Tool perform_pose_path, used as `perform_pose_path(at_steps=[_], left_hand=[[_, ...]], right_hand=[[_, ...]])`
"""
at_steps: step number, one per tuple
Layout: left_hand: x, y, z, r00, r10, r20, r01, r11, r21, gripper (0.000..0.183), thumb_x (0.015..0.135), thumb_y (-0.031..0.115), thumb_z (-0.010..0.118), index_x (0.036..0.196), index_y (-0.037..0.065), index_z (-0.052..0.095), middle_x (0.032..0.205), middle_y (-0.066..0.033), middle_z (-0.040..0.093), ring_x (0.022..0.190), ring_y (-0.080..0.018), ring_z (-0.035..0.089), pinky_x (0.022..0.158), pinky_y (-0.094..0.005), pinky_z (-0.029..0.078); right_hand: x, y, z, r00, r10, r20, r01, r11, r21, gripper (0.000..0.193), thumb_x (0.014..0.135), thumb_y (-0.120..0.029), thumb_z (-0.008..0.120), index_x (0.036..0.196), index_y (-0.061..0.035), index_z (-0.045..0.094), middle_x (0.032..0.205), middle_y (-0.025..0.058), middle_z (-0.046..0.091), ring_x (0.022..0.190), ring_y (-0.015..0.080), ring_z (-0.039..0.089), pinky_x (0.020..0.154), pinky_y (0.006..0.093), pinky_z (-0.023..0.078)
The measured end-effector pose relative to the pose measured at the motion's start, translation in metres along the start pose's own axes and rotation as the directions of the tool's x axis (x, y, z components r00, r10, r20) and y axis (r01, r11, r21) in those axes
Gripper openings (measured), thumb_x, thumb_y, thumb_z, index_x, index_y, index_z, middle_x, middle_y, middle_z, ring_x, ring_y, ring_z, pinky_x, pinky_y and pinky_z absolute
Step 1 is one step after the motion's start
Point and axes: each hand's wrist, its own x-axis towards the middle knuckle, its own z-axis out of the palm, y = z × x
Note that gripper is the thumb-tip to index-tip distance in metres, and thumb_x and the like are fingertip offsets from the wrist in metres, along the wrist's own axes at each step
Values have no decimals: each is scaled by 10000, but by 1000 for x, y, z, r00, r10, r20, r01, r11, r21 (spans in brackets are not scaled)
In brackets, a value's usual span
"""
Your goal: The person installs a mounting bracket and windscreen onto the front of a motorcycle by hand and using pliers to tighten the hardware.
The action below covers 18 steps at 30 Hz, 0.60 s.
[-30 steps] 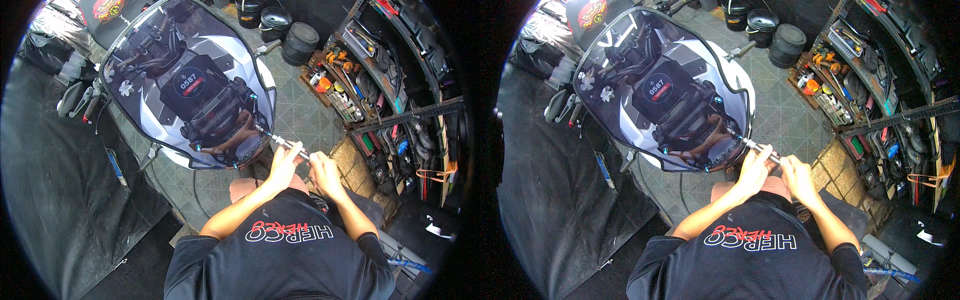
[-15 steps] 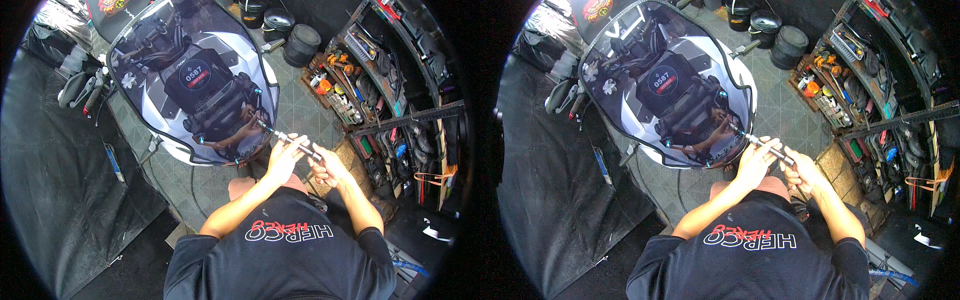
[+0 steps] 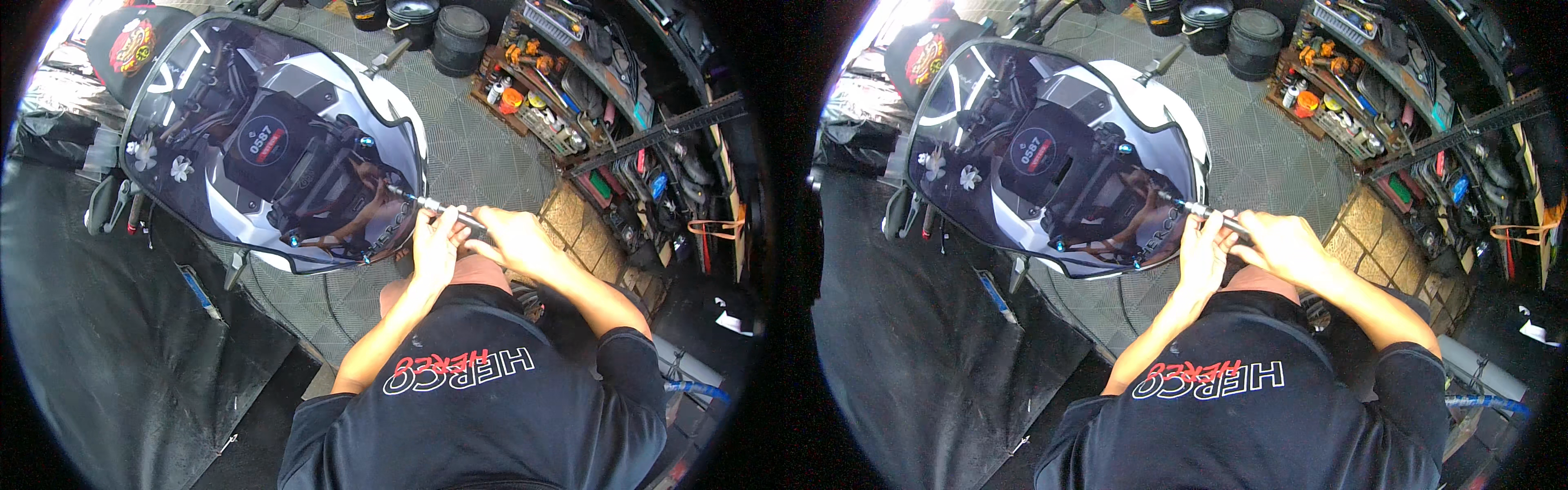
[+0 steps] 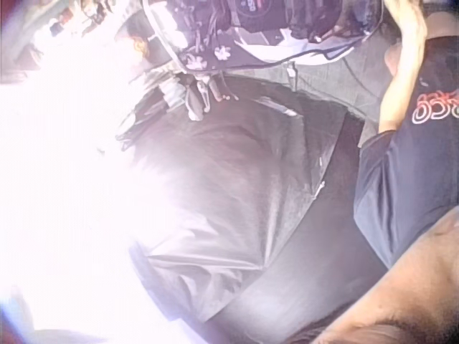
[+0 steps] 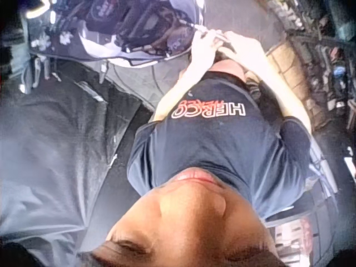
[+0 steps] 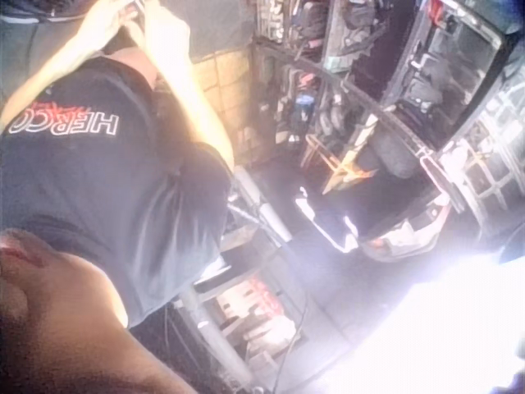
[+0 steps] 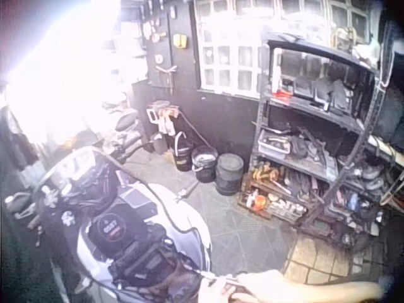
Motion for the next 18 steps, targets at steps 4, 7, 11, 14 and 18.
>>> perform_pose_path(at_steps=[4, 7, 11, 14, 18], left_hand=[[0, 2, 13, 1000, -2, -11, 1, 994, -110, 246, 993, 108, 559, 1218, 53, 477, 1186, -122, 605, 1091, -207, 610, 951, -375, 507], [-8, 15, 35, 999, -18, -27, 15, 996, -89, 261, 1006, 115, 532, 1251, 52, 466, 1178, -127, 603, 1096, -215, 605, 955, -389, 506], [-3, -1, 13, 994, 95, -62, -96, 995, -9, 196, 998, 88, 544, 1180, 63, 476, 1099, -119, 637, 975, -182, 654, 858, -328, 554], [1, -3, 9, 995, 85, -53, -89, 992, -93, 180, 985, 86, 573, 1146, 71, 493, 1086, -102, 644, 940, -157, 657, 802, -291, 557], [-4, 4, 30, 994, 64, -86, -73, 991, -108, 300, 988, 78, 555, 1279, 67, 482, 1223, -111, 610, 1110, -193, 617, 875, -330, 546]], right_hand=[[3, -2, -4, 1000, -2, 10, 3, 1000, -4, 327, 996, -369, 551, 894, -60, 529, 598, -25, 458, 430, 108, 443, 398, 270, 395], [11, 12, -21, 957, 103, 271, -232, 833, 502, 302, 996, -394, 551, 895, -109, 536, 558, -36, 417, 409, 100, 399, 375, 276, 374], [5, 7, -17, 988, -126, 92, 118, 989, 88, 310, 987, -400, 553, 927, -96, 533, 561, 30, 488, 440, 198, 502, 411, 342, 436], [6, 11, -19, 791, -607, 71, 504, 582, -639, 305, 978, -351, 566, 949, -51, 521, 622, 106, 574, 504, 292, 597, 458, 392, 475], [16, 15, -25, 969, -214, 127, 230, 964, -130, 259, 968, -274, 592, 956, -24, 526, 658, 108, 571, 477, 262, 558, 428, 355, 435]])
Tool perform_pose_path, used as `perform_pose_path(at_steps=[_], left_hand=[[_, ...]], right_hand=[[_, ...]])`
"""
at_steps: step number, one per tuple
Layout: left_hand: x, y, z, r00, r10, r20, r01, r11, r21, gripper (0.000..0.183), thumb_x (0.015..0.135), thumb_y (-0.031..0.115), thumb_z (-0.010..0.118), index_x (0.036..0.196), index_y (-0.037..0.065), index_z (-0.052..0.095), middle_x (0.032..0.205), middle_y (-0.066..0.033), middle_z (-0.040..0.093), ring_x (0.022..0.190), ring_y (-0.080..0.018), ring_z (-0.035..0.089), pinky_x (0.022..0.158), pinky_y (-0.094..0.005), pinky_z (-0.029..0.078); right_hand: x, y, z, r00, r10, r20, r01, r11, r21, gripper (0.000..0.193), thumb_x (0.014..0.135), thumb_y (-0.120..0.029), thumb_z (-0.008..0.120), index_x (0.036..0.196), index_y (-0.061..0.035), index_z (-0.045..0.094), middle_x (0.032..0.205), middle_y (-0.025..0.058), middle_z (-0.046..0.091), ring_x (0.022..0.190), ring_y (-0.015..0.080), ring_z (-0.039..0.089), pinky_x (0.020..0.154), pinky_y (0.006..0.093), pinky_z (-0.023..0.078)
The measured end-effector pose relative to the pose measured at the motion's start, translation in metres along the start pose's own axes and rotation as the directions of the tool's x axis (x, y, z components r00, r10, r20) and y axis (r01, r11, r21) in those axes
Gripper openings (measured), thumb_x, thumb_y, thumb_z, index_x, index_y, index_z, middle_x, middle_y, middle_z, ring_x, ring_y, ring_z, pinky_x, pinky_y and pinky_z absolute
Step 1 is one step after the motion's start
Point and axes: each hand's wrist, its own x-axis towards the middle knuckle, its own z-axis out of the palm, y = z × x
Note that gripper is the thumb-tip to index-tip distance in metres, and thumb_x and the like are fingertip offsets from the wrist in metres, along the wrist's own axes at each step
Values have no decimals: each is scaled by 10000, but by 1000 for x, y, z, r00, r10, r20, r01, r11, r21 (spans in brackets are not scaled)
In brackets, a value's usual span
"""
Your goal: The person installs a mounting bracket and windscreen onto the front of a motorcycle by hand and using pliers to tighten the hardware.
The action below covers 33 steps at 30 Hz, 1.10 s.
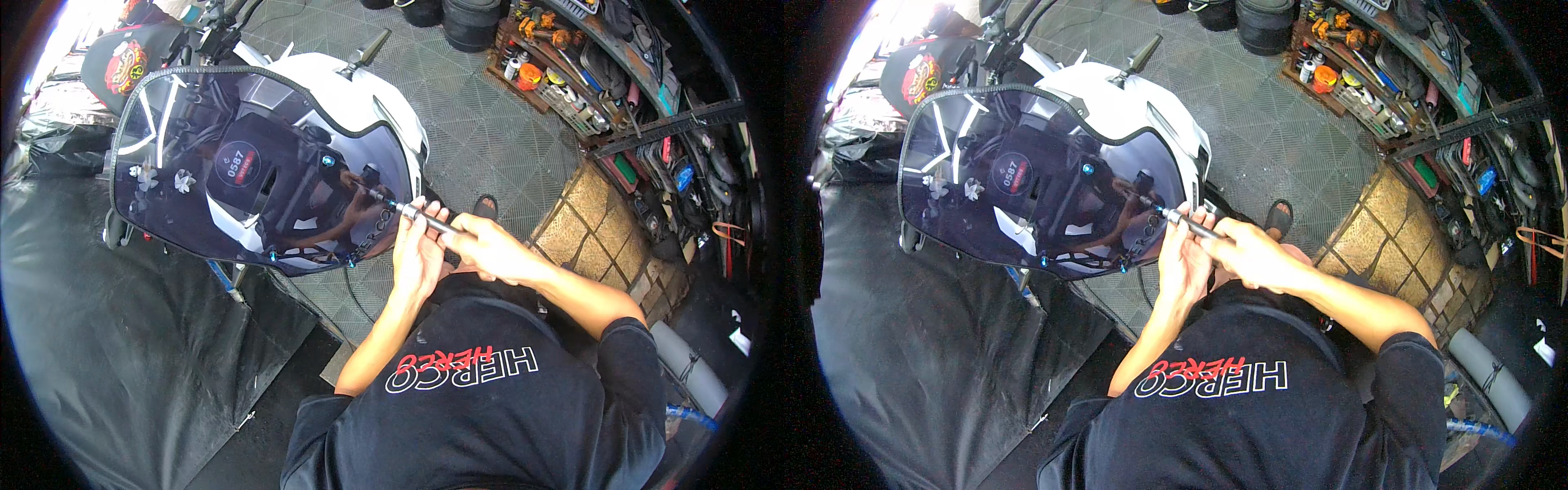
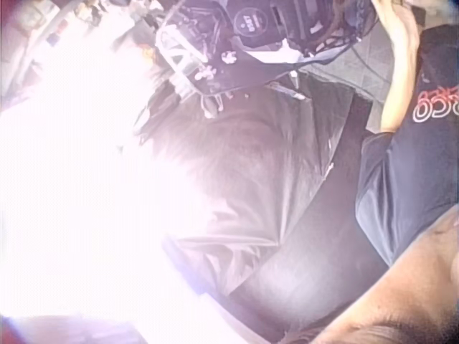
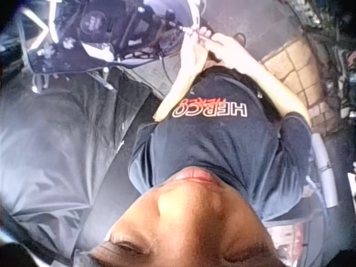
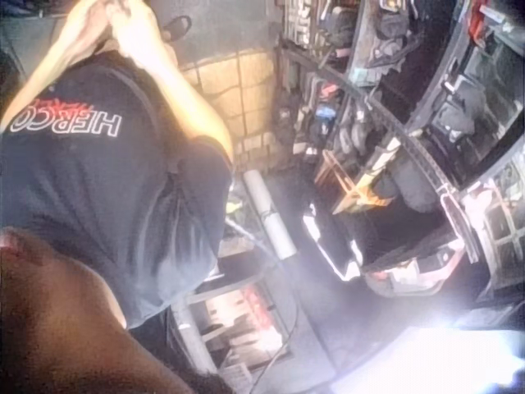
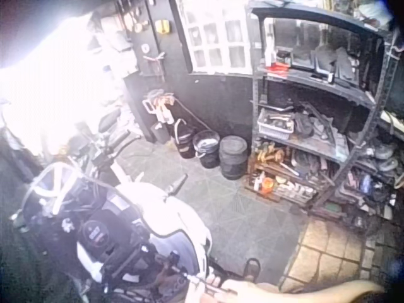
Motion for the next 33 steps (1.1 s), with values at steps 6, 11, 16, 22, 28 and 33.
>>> perform_pose_path(at_steps=[6, 11, 16, 22, 28, 33], left_hand=[[1, 0, -12, 1000, 9, -5, -9, 1000, -7, 332, 990, 83, 553, 1313, 70, 478, 1135, -119, 652, 1065, -204, 643, 901, -335, 540], [4, -6, -8, 997, 43, -57, -44, 999, -13, 194, 986, 86, 570, 1172, 87, 517, 978, -65, 634, 904, -166, 642, 794, -293, 532], [-2, 1, 16, 998, -5, -66, 1, 999, -47, 200, 988, 79, 562, 1181, 72, 511, 1049, -81, 648, 979, -192, 650, 841, -312, 543], [1, -3, -8, 999, 20, -33, -19, 999, 26, 158, 986, 73, 568, 1132, 64, 510, 1036, -109, 654, 911, -175, 663, 786, -284, 547], [8, -9, -10, 1000, 5, -22, -5, 1000, -30, 98, 989, 108, 579, 1072, 82, 533, 944, -47, 638, 838, -124, 634, 726, -263, 521], [-8, 5, 15, 996, -68, -50, 62, 993, -97, 228, 1019, 163, 526, 1221, 58, 544, 1080, -84, 659, 963, -198, 653, 825, -357, 531]], right_hand=[[0, 2, 3, 998, -60, 11, 57, 980, 190, 238, 959, -260, 592, 958, -27, 545, 588, 111, 558, 491, 303, 585, 436, 361, 457], [-7, -23, -1, 939, -344, 29, 261, 651, -713, 245, 928, -219, 608, 1029, -11, 525, 730, 207, 629, 624, 407, 640, 505, 458, 504], [6, 4, -8, 921, 203, 331, -387, 566, 728, 285, 1025, -375, 490, 943, -102, 513, 594, -61, 427, 421, 49, 340, 361, 200, 301], [0, -5, 11, 945, -290, -152, 242, 931, -273, 272, 958, -331, 601, 978, -78, 502, 613, 75, 560, 444, 234, 559, 413, 348, 458], [-4, -7, 15, 985, -118, -127, 94, 979, -181, 224, 960, -262, 605, 1030, -72, 510, 589, 71, 521, 420, 243, 505, 406, 342, 420], [-5, -13, 14, 938, 307, 160, -318, 581, 749, 226, 993, -309, 564, 1028, -92, 510, 564, -20, 449, 380, 127, 393, 369, 277, 346]])
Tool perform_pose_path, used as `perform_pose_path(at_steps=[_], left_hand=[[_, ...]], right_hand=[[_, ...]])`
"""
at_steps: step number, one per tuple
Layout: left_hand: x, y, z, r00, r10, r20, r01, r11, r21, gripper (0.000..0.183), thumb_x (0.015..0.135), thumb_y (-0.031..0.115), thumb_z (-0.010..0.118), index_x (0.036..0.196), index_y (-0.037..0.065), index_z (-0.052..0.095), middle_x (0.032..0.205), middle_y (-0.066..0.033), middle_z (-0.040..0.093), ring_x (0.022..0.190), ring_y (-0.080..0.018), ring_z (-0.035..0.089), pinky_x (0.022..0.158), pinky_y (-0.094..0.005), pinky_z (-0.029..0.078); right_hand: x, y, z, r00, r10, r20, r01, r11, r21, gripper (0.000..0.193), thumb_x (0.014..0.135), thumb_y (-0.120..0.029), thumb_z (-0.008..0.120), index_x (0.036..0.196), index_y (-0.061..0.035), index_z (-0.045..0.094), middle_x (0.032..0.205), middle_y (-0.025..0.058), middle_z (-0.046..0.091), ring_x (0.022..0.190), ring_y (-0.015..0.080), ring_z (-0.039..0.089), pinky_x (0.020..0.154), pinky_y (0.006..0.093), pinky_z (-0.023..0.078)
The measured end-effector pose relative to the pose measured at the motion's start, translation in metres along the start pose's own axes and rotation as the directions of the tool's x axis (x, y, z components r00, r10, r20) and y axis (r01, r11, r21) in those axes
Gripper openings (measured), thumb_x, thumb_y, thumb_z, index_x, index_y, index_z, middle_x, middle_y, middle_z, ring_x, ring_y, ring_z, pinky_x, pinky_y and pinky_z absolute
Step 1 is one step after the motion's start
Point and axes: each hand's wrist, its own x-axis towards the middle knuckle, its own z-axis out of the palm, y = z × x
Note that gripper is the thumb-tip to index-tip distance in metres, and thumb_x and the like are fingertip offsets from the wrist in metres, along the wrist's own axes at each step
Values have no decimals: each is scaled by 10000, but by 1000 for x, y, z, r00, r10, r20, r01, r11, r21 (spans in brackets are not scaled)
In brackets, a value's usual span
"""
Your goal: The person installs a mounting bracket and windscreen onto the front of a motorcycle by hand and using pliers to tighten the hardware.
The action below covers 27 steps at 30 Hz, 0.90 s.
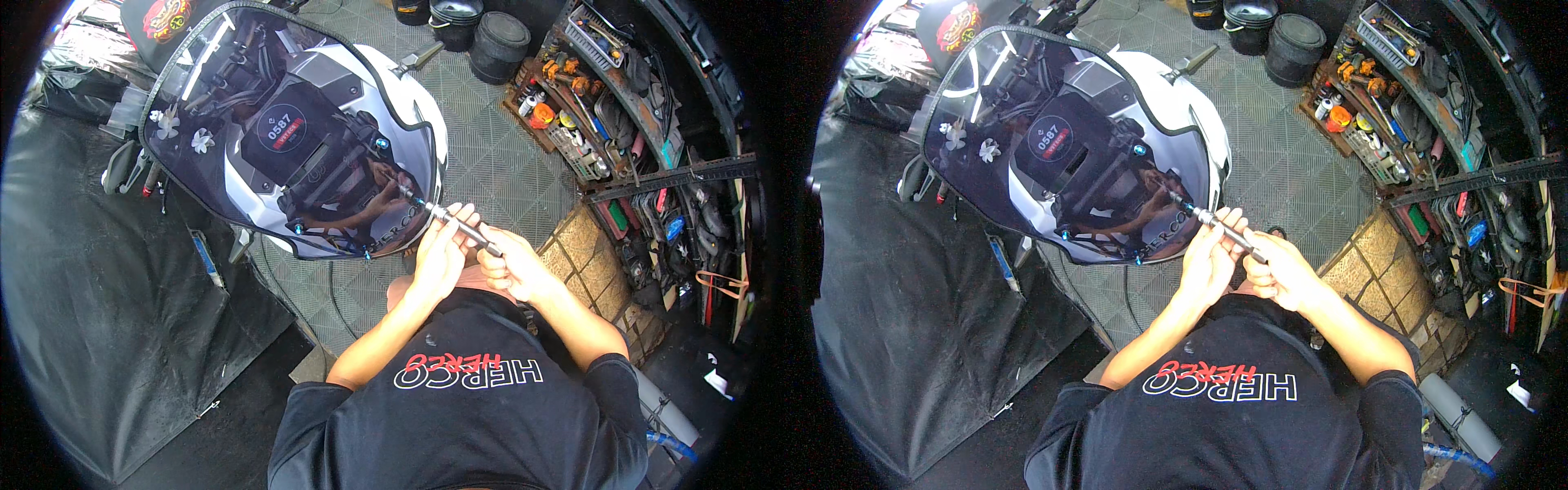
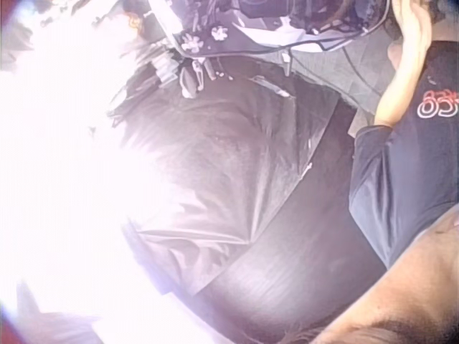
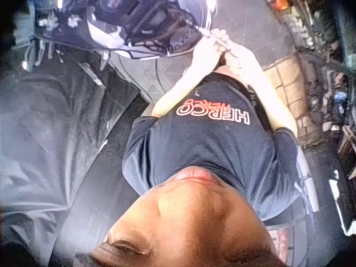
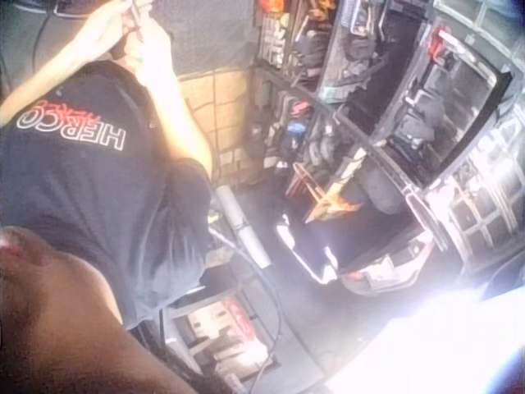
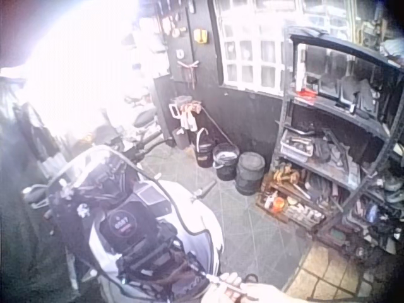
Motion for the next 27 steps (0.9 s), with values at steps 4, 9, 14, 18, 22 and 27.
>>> perform_pose_path(at_steps=[4, 9, 14, 18, 22, 27], left_hand=[[11, -5, -30, 999, 8, 49, -13, 994, 109, 192, 1005, 136, 553, 1184, 65, 550, 1114, -95, 662, 977, -168, 657, 799, -285, 526], [13, -9, -35, 998, 20, 52, -24, 996, 81, 221, 1009, 146, 542, 1218, 77, 525, 1133, -97, 643, 1021, -193, 646, 799, -295, 532], [6, -5, -15, 997, 46, 68, -47, 999, 10, 265, 1020, 150, 516, 1274, 80, 495, 1196, -121, 628, 1066, -223, 633, 804, -321, 531], [8, -11, -21, 996, 80, -47, -74, 991, 108, 155, 999, 155, 561, 1128, 80, 519, 1078, -98, 641, 983, -215, 655, 874, -350, 557], [14, -19, -27, 991, 130, -21, -127, 987, 96, 160, 999, 164, 564, 1128, 82, 516, 1048, -96, 657, 934, -199, 665, 814, -329, 563], [7, -18, -4, 992, 120, -42, -121, 993, -6, 317, 1011, 194, 540, 1296, 77, 463, 1236, -161, 604, 1047, -236, 645, 849, -354, 563]], right_hand=[[-2, 2, 3, 592, -691, 415, 333, -260, -906, 257, 951, -314, 609, 1008, -87, 503, 612, 71, 578, 456, 251, 596, 418, 367, 471], [0, -2, -2, 882, -449, 140, 308, 327, -893, 241, 959, -312, 603, 990, -86, 525, 583, 34, 521, 418, 213, 495, 419, 341, 418], [-2, -7, -6, 986, 113, 122, -126, 986, 109, 217, 996, -311, 559, 952, -100, 529, 543, -26, 424, 369, 118, 349, 357, 271, 322], [-1, 0, -4, 614, -666, 424, 510, -75, -857, 226, 957, -264, 602, 988, -53, 529, 608, 103, 580, 446, 270, 571, 412, 362, 441], [-4, -8, -4, 772, -509, 381, 304, -231, -924, 307, 927, -295, 630, 1013, -18, 527, 688, 133, 643, 574, 314, 653, 498, 409, 511], [10, 4, -16, 934, -340, 105, 326, 696, -639, 317, 952, -331, 613, 1010, -26, 549, 662, 74, 609, 506, 236, 597, 466, 360, 486]])
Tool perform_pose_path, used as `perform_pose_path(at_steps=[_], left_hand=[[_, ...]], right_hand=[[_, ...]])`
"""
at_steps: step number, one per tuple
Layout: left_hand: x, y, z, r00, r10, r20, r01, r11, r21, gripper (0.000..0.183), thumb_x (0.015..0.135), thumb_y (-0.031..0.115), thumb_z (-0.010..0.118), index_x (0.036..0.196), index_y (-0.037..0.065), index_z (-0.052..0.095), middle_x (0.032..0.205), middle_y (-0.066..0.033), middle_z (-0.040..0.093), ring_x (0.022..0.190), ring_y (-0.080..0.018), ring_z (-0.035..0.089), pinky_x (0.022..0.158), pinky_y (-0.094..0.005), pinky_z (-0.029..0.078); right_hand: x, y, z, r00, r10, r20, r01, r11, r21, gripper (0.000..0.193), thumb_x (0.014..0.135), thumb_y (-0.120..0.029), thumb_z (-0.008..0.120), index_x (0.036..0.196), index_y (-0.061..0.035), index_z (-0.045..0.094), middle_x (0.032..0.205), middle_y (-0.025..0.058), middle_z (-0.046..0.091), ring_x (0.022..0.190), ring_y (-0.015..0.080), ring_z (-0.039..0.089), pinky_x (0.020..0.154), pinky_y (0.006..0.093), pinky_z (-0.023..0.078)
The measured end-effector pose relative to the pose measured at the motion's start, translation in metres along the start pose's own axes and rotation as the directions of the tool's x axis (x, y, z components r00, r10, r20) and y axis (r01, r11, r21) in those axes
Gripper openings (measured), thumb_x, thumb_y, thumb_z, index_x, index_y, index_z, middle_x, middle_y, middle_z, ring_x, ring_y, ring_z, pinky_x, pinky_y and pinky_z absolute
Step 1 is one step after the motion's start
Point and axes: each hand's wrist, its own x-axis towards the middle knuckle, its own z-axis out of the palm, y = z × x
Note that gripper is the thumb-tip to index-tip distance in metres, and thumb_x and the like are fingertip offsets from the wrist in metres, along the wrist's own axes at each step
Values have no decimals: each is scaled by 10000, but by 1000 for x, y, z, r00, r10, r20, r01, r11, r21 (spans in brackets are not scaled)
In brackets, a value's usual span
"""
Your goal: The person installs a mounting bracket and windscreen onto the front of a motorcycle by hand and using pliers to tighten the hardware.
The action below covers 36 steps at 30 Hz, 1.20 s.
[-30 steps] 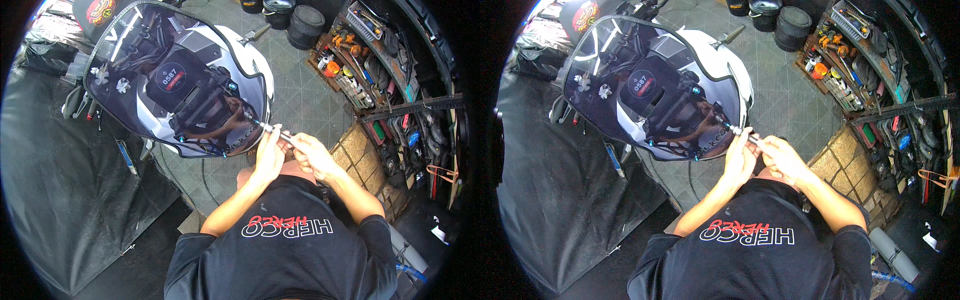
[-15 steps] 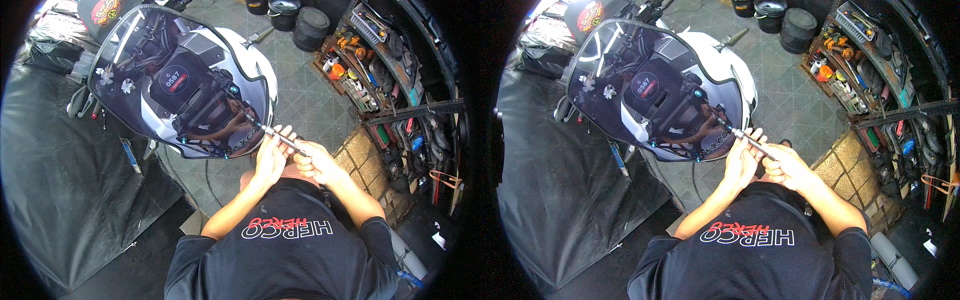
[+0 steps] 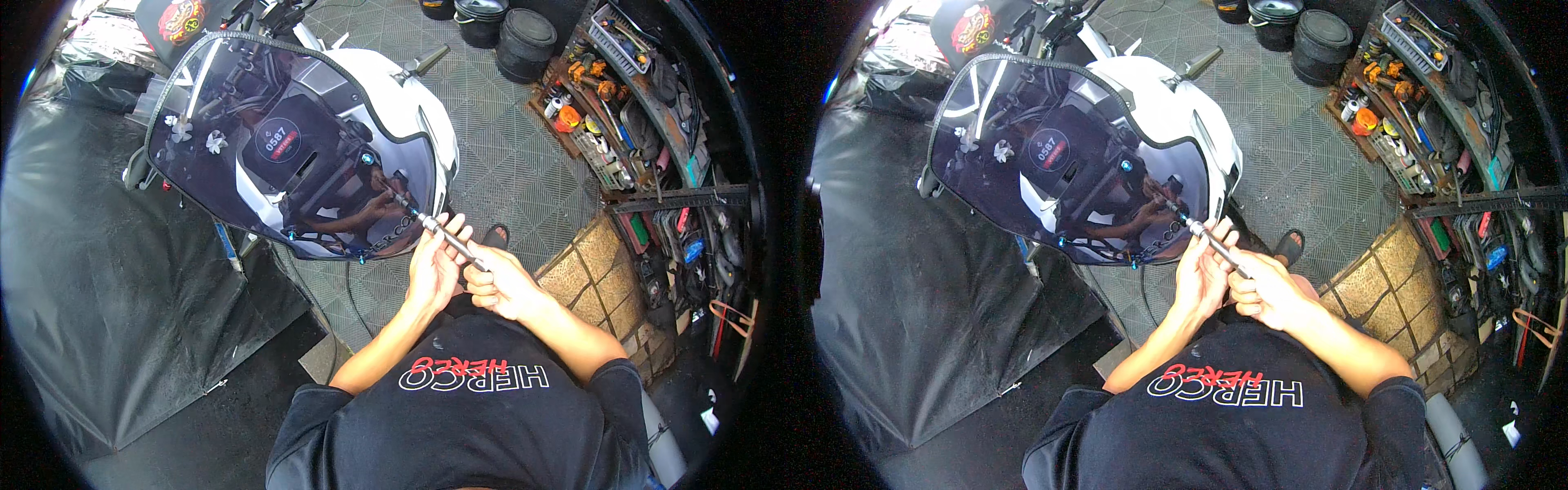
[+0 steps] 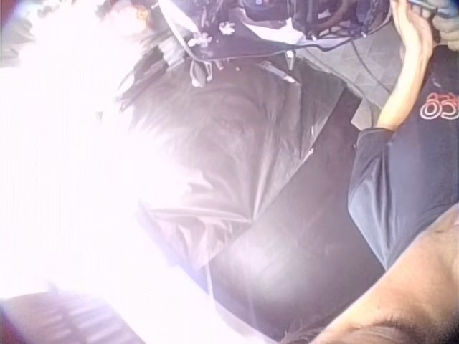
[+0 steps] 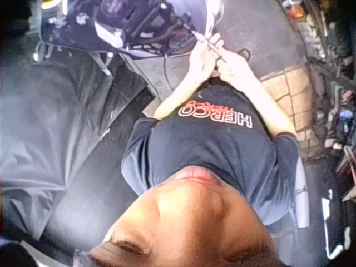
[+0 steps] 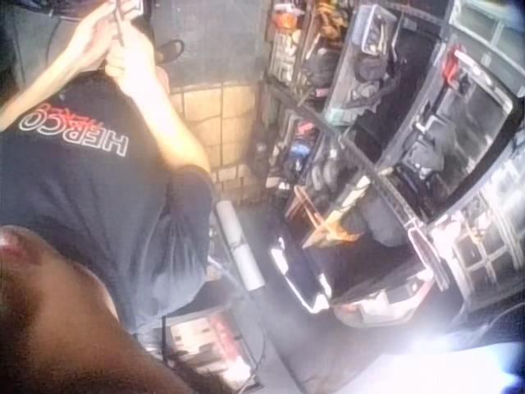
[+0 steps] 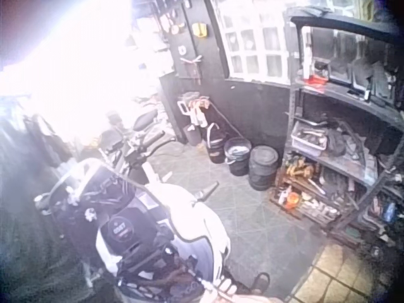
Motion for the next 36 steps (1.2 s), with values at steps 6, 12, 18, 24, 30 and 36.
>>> perform_pose_path(at_steps=[6, 12, 18, 24, 30, 36], left_hand=[[-5, -2, 0, 982, 49, -183, -30, 994, 106, 187, 972, 148, 617, 1095, 107, 482, 1002, -78, 639, 928, -185, 653, 805, -340, 571], [5, 1, -7, 998, 46, -42, -41, 993, 110, 232, 988, 180, 595, 1173, 109, 473, 1019, -78, 615, 946, -199, 642, 829, -342, 539], [6, 20, -9, 993, -78, 89, 71, 995, 71, 275, 994, 196, 572, 1238, 101, 490, 1163, -100, 609, 1129, -247, 596, 866, -396, 537], [24, 19, -23, 976, -188, 114, 178, 980, 88, 203, 971, 185, 627, 1080, 146, 460, 1044, -80, 623, 1010, -246, 651, 823, -365, 542], [17, 28, -19, 932, -232, 280, 261, 963, -70, 275, 973, 198, 619, 1170, 105, 452, 1201, -146, 625, 1106, -293, 636, 917, -393, 524], [24, 29, -29, 931, -277, 237, 272, 961, 56, 232, 970, 159, 618, 1154, 121, 482, 1203, -140, 631, 1103, -277, 639, 899, -380, 543]], right_hand=[[-13, -20, -8, 970, -239, 41, 229, 849, -475, 375, 912, -298, 657, 1135, -20, 539, 824, 195, 670, 744, 355, 704, 604, 423, 547], [-2, -13, -9, 989, -143, 35, 140, 844, -518, 278, 967, -257, 580, 1031, 10, 533, 746, 164, 650, 588, 308, 651, 515, 409, 497], [-12, -19, 4, 928, 306, 214, -362, 597, 716, 292, 1033, -363, 490, 945, -92, 552, 586, -52, 428, 451, 68, 357, 427, 233, 305], [-10, -8, 28, 841, -535, -80, 110, 314, -943, 269, 909, -309, 653, 968, -68, 548, 605, 62, 532, 558, 274, 609, 512, 380, 493], [-11, -23, 30, 912, 380, -153, -304, 878, 371, 293, 991, -368, 563, 944, -79, 558, 576, -43, 421, 394, 89, 357, 354, 248, 294], [-9, -34, 47, 848, -530, -9, 88, 158, -983, 289, 919, -302, 656, 1036, -46, 589, 663, 87, 601, 648, 311, 651, 584, 325, 507]])
